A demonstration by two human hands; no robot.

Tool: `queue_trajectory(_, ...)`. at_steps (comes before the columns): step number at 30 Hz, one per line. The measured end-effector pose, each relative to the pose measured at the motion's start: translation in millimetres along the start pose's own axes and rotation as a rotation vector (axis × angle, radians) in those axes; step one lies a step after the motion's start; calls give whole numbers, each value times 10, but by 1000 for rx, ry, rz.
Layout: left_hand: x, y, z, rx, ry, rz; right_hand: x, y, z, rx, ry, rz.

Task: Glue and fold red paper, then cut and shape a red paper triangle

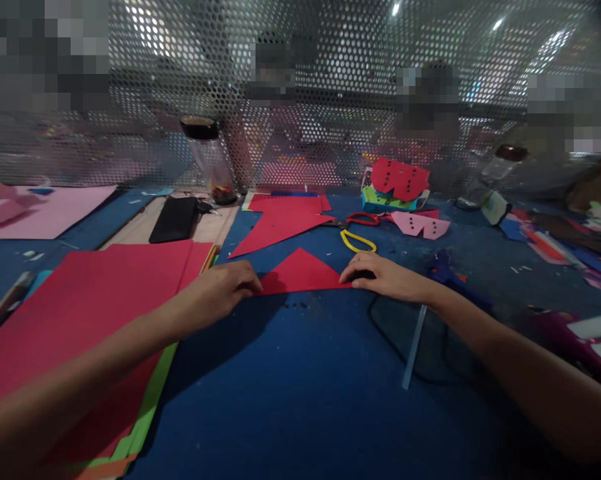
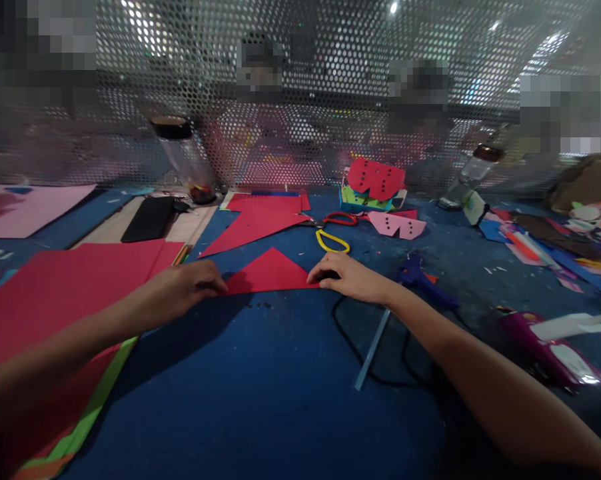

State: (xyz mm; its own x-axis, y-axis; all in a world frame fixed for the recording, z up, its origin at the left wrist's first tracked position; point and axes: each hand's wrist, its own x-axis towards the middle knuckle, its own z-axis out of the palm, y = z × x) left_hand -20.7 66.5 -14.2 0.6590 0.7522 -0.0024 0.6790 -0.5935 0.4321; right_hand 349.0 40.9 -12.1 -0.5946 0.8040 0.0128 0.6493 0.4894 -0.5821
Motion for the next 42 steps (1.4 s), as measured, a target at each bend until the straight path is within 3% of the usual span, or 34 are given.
queue_trajectory(10,-158,253,169,355,81,158,-34,-75,59,-165,80,-40)
queue_trajectory(18,-132,266,232,413,96,299,-72,-177,134,-409,119,-142)
queue_trajectory(26,-125,262,253,443,74,319,-69,-265,219,-646,98,-212)
queue_trajectory(42,1,274,208,384,135,383,1,-242,304,-706,163,-248)
